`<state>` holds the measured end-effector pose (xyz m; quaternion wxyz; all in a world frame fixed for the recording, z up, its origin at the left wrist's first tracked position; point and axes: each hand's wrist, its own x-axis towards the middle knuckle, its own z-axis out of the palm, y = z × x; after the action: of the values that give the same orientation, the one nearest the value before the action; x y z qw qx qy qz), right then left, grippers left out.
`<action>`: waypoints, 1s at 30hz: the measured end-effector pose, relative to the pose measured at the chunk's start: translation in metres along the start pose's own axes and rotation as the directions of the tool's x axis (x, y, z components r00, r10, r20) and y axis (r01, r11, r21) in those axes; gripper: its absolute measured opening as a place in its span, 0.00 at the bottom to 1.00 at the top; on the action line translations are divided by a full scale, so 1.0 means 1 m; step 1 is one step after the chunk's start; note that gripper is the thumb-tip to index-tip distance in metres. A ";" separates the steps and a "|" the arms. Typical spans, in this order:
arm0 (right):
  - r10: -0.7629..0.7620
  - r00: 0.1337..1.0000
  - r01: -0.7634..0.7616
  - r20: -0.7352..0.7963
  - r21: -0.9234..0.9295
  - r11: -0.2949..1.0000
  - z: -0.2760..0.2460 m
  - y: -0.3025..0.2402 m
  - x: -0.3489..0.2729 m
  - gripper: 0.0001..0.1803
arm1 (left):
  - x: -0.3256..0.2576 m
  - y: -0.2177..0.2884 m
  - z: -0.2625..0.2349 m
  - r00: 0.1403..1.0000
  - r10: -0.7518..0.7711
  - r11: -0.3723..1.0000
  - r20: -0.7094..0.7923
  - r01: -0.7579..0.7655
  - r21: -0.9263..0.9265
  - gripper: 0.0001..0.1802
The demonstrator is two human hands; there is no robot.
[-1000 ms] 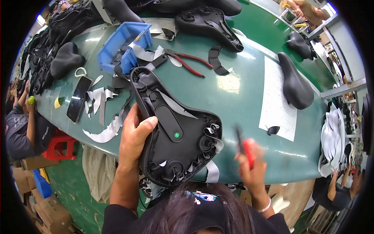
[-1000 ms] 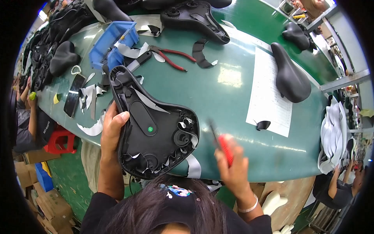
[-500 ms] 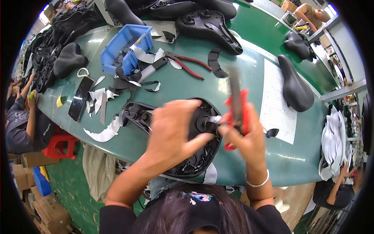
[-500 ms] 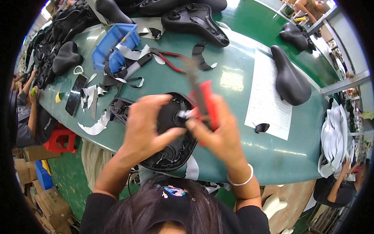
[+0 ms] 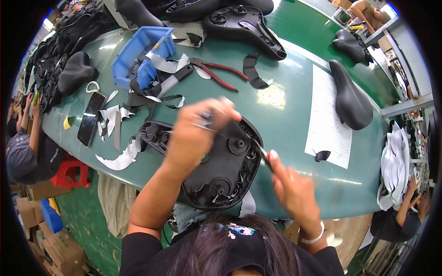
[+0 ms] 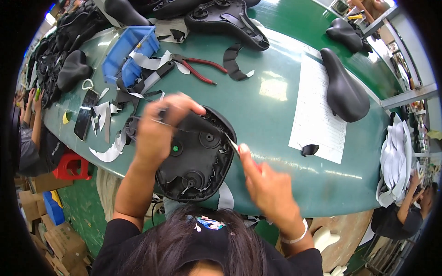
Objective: Trimming excess leather or synthetic material from the edges of bicycle seats using a utility knife on a production line.
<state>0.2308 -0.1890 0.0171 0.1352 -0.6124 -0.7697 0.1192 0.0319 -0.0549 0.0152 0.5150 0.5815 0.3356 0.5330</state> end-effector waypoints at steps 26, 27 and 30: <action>-0.358 0.919 0.389 0.168 -0.231 0.892 -0.058 0.043 0.096 0.23 | -0.061 0.022 -0.051 0.968 -0.101 0.975 0.232 0.049 0.217 0.35; -0.351 0.904 0.414 0.246 -0.286 0.864 -0.061 0.034 0.096 0.25 | -0.056 0.031 -0.057 0.954 0.001 0.976 0.301 -0.067 0.209 0.36; -0.348 0.893 0.430 0.284 -0.315 0.846 -0.065 0.031 0.080 0.28 | -0.041 0.045 -0.078 0.974 0.151 0.981 0.171 -0.168 0.092 0.37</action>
<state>0.2650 -0.1028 0.0718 -0.0456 -0.4402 -0.8967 0.0078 -0.0595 -0.0860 0.0393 0.4646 0.6748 0.2722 0.5047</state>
